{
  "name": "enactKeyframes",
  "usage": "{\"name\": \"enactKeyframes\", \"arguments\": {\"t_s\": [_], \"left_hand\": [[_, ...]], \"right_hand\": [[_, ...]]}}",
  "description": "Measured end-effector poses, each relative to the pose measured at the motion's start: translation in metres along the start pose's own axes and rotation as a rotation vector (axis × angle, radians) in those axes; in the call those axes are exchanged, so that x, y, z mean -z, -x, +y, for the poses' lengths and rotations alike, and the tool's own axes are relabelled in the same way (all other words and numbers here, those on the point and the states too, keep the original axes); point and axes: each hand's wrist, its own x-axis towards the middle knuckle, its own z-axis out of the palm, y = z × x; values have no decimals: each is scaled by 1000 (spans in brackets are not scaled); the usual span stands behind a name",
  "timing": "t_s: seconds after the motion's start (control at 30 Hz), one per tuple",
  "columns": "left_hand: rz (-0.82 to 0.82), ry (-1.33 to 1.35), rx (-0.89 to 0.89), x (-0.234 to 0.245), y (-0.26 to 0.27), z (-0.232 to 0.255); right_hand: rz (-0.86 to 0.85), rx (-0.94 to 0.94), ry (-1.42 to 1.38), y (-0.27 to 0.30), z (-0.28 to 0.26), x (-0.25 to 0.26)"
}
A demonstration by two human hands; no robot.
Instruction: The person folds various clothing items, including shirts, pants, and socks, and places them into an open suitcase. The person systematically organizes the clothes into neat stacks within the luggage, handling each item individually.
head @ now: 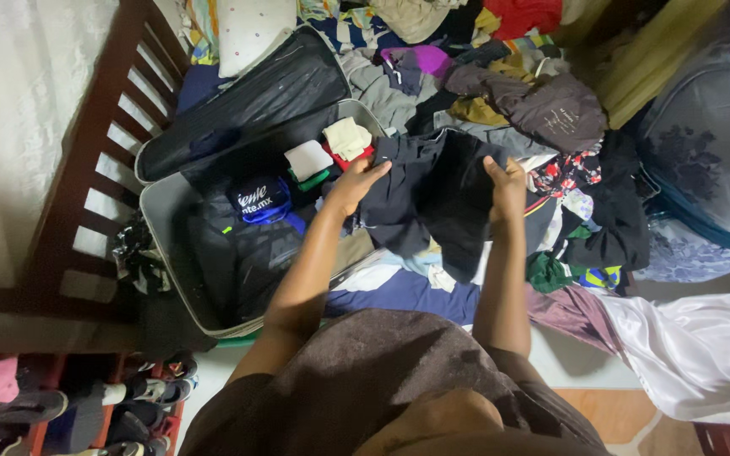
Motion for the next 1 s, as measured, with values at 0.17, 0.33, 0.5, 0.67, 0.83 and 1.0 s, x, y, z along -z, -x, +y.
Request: {"name": "enactKeyframes", "arguments": {"t_s": [0.17,0.33,0.5,0.67,0.83,1.0], "left_hand": [[251,-217,-304,-41,7,10],[425,-360,-668,-62,31,35],[452,-753,-573,-32,44,53],[494,-902,-800,-3,35,95],[431,-798,-862,-8,31,129],[213,-702,-537,0,28,136]], "right_hand": [[179,127,4,12,7,-33],[224,268,188,31,34,-46],[203,319,187,22,21,-3],[27,525,479,32,-16,19],[88,557,440,40,-47,5],[122,573,494,45,-71,3]]}}
